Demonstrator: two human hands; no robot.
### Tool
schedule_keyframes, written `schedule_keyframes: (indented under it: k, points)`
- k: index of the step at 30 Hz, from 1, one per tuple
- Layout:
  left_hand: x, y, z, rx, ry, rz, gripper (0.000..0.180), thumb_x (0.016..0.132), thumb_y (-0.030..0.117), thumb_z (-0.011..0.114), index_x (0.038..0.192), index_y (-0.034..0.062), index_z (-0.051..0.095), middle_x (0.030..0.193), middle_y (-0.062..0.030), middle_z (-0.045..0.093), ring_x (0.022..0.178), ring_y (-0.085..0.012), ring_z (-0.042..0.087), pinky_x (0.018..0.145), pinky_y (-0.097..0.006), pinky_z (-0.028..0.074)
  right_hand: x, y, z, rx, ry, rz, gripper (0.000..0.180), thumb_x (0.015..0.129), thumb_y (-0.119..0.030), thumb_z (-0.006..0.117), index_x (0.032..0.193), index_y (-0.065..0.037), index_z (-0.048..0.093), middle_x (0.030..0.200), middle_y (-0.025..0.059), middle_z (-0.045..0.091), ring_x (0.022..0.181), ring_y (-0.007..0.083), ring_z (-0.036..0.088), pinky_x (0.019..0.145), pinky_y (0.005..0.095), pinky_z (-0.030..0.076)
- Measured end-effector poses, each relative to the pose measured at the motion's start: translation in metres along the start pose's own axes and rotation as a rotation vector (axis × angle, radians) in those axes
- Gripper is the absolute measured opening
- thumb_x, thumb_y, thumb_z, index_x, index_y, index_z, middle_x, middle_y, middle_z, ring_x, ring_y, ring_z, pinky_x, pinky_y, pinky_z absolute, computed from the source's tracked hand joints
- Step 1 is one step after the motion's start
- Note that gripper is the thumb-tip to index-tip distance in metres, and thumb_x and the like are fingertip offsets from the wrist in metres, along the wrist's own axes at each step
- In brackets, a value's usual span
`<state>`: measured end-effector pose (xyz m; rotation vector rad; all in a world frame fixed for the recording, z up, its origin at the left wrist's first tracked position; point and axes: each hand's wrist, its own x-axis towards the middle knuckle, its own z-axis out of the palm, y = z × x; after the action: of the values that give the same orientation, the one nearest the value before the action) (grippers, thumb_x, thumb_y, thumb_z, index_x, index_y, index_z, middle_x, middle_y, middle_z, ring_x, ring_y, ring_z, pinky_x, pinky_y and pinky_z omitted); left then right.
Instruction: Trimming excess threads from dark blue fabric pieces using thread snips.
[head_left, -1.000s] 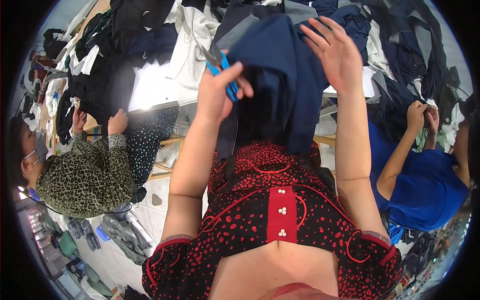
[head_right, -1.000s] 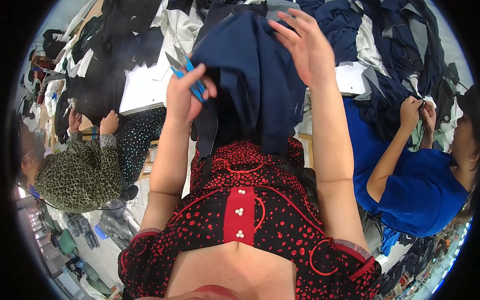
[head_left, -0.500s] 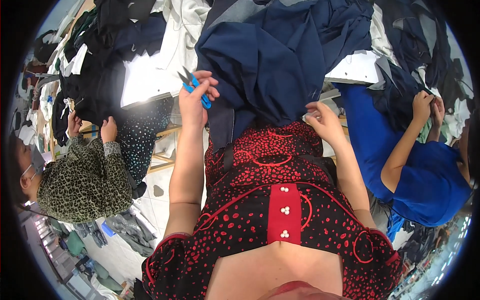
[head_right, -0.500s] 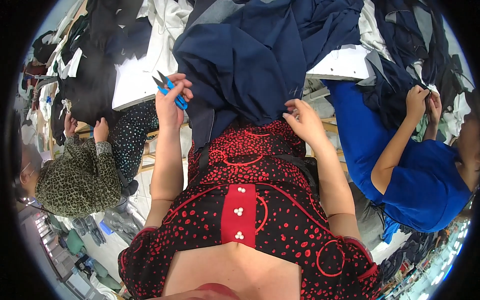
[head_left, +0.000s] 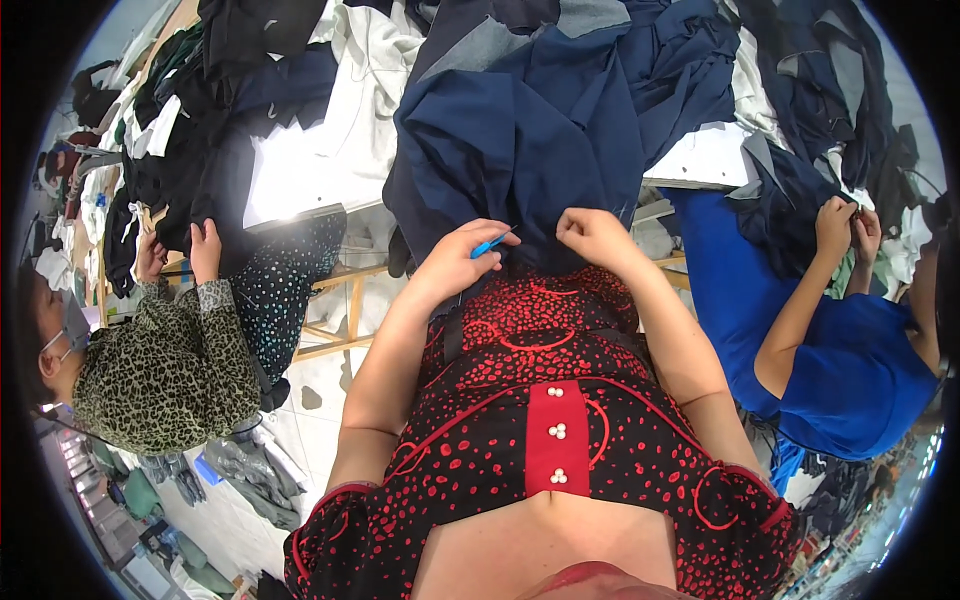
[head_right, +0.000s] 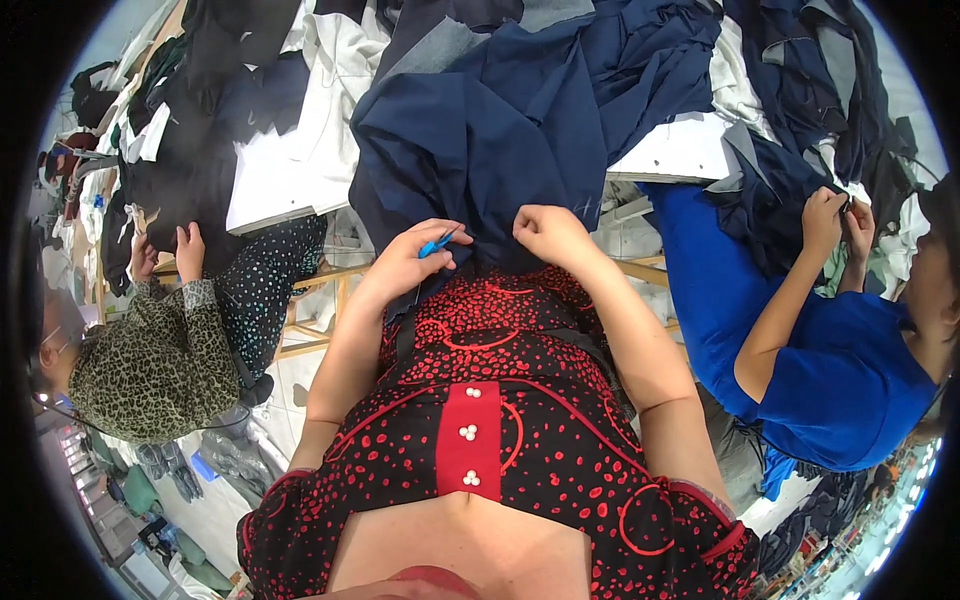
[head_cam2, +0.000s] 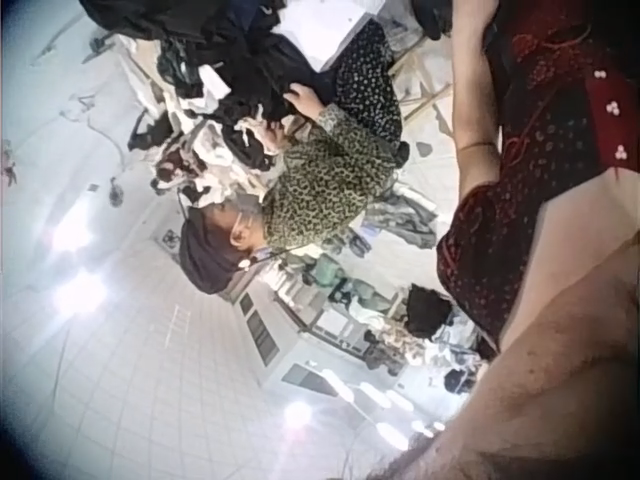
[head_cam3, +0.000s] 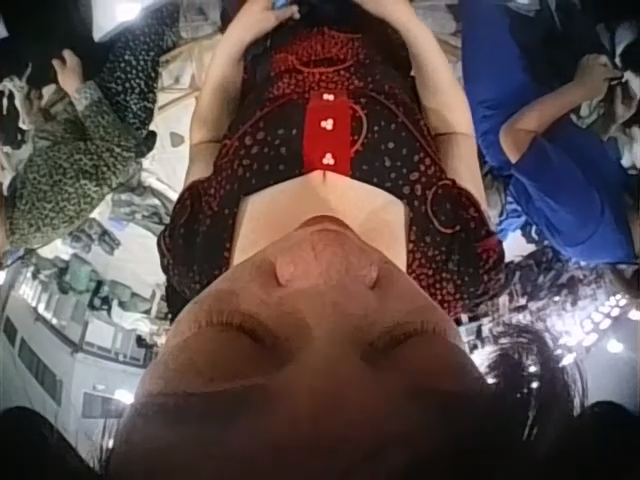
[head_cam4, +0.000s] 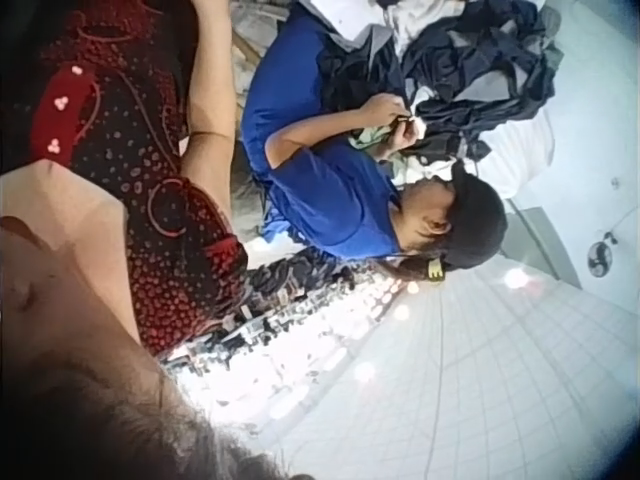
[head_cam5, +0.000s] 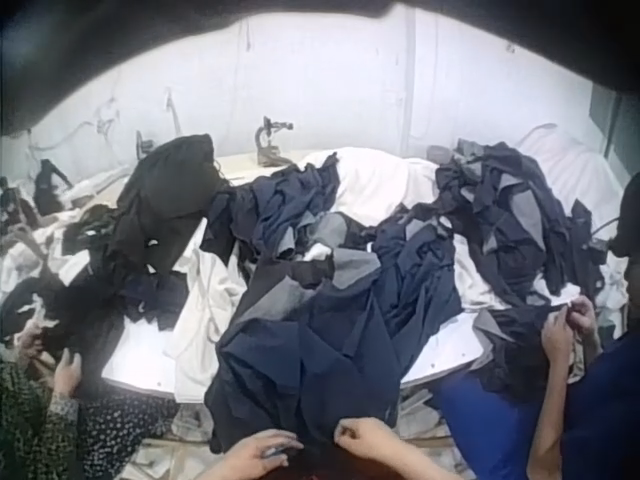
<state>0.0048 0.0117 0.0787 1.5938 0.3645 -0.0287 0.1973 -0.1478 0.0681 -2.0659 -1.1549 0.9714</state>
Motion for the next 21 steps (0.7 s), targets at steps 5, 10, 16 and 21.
schedule_keyframes:
  k: [5,10,16,21]
  points:
    - [0.007,0.0,0.0,0.251,-0.119,0.175,0.022,0.074,-0.006,0.056,0.092,0.0023,0.067,0.133,-0.0124,0.045,0.103,-0.0201,0.057,0.082,-0.028,0.047,-0.007,-0.029,-0.049,0.545,-0.033,0.02,0.007,0.084,-0.012,0.057,0.084,-0.004,0.058,0.07,-0.0029,0.053,0.057,0.004,0.047,0.052,0.0188,0.037]
    - [0.028,-0.013,0.02,0.883,-0.227,-0.016,0.031,0.068,-0.002,0.054,0.097,0.0028,0.066,0.14,-0.0095,0.038,0.106,-0.0307,0.056,0.087,-0.038,0.046,-0.016,-0.032,-0.064,0.688,0.163,-0.004,0.009,0.086,-0.013,0.057,0.086,-0.004,0.059,0.064,-0.0024,0.051,0.057,0.0051,0.047,0.054,0.0193,0.038]
    - [0.04,-0.044,0.02,0.849,-0.103,0.201,0.041,0.073,-0.004,0.05,0.114,-0.0015,0.055,0.132,-0.0121,0.045,0.096,-0.0319,0.06,0.083,-0.039,0.048,-0.04,-0.027,-0.068,0.565,0.069,-0.001,0.013,0.088,-0.014,0.056,0.092,-0.002,0.058,0.074,-0.0009,0.055,0.064,0.0052,0.05,0.06,0.0197,0.041]
    - [0.031,0.015,0.008,-0.006,-0.221,0.132,0.04,0.083,0.001,0.049,0.123,-0.0008,0.048,0.123,-0.0107,0.052,0.07,-0.0156,0.062,0.063,-0.025,0.047,-0.056,-0.013,-0.07,0.402,0.185,-0.041,0.025,0.082,-0.012,0.061,0.105,-0.002,0.057,0.098,0.004,0.058,0.089,0.0111,0.054,0.078,0.0248,0.044]
